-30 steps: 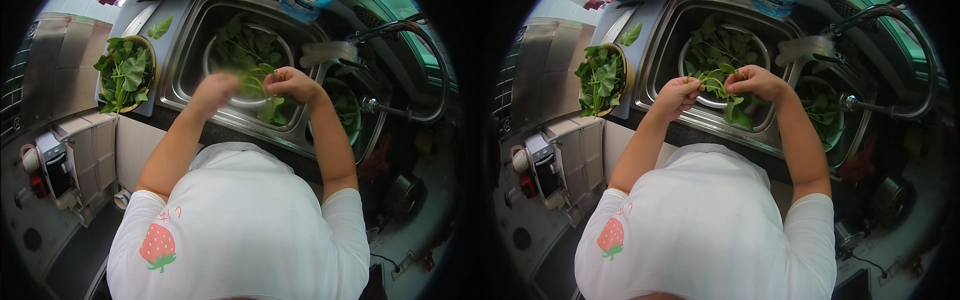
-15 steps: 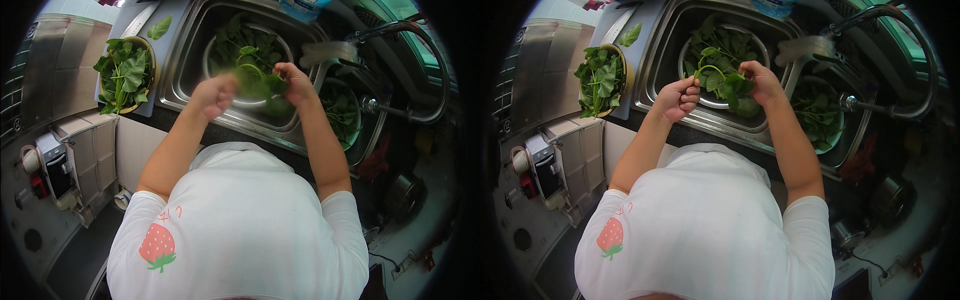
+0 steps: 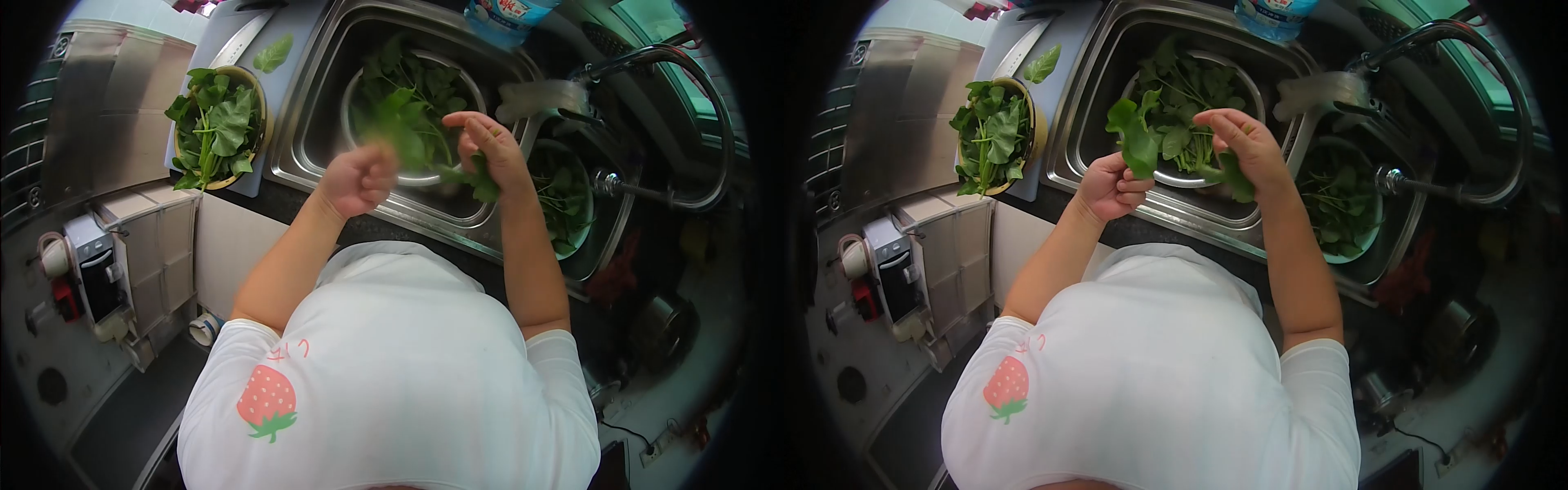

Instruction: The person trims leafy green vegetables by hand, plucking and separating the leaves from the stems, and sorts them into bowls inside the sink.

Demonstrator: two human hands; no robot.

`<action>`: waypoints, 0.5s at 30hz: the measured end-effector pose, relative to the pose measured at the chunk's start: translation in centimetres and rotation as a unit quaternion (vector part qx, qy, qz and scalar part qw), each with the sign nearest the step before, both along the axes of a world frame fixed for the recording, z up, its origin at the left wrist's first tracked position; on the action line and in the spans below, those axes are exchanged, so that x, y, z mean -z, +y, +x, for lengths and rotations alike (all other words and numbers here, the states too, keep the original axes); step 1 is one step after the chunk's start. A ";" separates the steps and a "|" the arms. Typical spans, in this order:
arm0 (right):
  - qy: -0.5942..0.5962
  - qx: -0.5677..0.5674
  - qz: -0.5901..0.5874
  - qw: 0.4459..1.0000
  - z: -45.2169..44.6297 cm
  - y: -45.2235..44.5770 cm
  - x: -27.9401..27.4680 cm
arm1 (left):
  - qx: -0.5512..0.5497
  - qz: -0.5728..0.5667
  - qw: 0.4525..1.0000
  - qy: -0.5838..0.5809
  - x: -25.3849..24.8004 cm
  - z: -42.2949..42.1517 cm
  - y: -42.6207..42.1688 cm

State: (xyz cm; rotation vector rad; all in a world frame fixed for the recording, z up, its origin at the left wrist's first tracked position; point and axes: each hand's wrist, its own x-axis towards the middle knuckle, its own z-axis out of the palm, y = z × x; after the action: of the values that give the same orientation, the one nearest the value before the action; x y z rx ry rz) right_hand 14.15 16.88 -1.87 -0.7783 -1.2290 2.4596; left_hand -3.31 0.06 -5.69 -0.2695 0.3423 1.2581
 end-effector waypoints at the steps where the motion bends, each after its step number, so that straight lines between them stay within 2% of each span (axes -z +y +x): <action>1: 0.011 -0.018 -0.050 0.999 -0.4 -0.4 -0.3 | 0.001 0.001 1.000 0.007 0.0 0.1 -0.1; 3: 0.032 -0.056 -0.150 0.987 -1.1 -1.0 -0.7 | 0.004 0.013 0.998 0.053 0.2 0.1 -0.1; 6: -0.091 -0.027 -0.119 0.988 -2.8 -2.2 -2.7 | 0.010 0.002 0.993 0.118 -0.3 0.3 -0.1; 10: -0.106 -0.098 -0.069 0.987 -2.6 -2.1 -1.5 | 0.021 -0.007 0.979 0.203 -0.5 0.6 -0.2; 13: -0.122 -0.119 -0.066 0.983 -2.6 -2.0 -1.0 | 0.029 -0.023 0.960 0.278 -0.5 0.6 -0.2; 15: -0.128 -0.107 -0.004 0.986 -2.5 -2.2 0.0 | 0.041 -0.029 0.932 0.359 -0.7 0.7 -0.2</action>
State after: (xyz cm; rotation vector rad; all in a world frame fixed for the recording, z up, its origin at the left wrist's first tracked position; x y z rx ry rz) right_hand 11.68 14.71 -1.88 -1.0416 -1.4626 2.5961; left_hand -2.62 -0.10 -5.03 0.1720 1.0092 1.2319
